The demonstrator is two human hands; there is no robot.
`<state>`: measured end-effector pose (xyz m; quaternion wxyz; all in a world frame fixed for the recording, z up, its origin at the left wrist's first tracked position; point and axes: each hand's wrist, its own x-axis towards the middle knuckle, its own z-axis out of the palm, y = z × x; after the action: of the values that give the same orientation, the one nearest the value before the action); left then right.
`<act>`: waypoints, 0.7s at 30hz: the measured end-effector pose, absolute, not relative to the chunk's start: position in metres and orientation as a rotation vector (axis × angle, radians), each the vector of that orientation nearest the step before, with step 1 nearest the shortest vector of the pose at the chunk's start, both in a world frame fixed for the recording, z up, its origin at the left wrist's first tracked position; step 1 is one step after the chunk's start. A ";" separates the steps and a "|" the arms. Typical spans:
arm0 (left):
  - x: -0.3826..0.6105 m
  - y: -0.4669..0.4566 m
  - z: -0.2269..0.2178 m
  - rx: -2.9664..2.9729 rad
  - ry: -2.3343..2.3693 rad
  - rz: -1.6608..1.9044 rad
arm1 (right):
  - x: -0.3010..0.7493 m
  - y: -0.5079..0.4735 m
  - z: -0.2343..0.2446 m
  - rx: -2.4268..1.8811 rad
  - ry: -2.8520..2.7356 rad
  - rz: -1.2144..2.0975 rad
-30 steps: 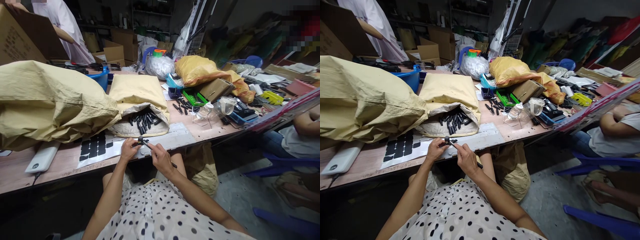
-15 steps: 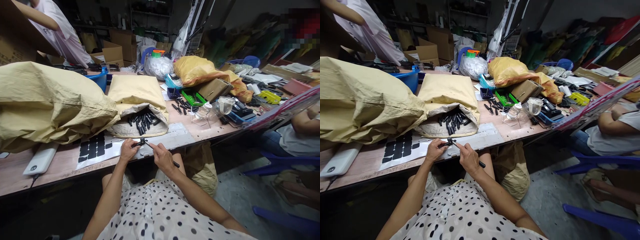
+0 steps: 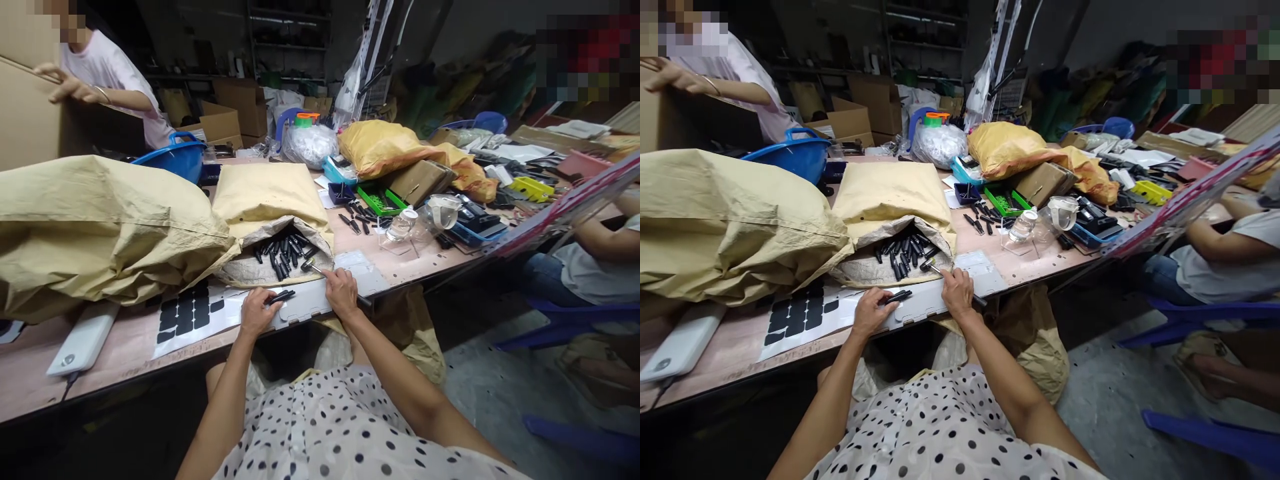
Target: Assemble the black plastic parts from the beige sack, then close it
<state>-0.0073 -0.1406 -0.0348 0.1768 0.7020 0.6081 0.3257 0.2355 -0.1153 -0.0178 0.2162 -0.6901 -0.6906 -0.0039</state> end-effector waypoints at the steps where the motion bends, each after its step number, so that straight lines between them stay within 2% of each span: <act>1: -0.008 -0.141 -0.035 1.988 1.717 0.922 | 0.235 -0.114 -0.021 -1.923 -1.921 -0.034; 8: -0.005 -0.153 -0.018 2.001 1.617 1.027 | 0.230 -0.115 -0.038 -1.860 -1.922 -0.216; 13: 0.010 -0.202 -0.012 2.048 1.387 1.048 | 0.233 -0.114 -0.047 -1.798 -1.918 -0.307; 16: 0.022 -0.233 -0.024 2.029 1.350 0.900 | 0.235 -0.114 -0.050 -1.792 -1.913 -0.338; 21: 0.035 -0.253 -0.047 1.741 1.721 0.346 | 0.236 -0.115 -0.051 -1.776 -1.910 -0.350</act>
<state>0.0349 -0.2532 -0.0473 0.3284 0.6650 0.6576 0.1322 0.2363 -0.1145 -0.0512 0.2523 -0.6531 -0.7024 -0.1287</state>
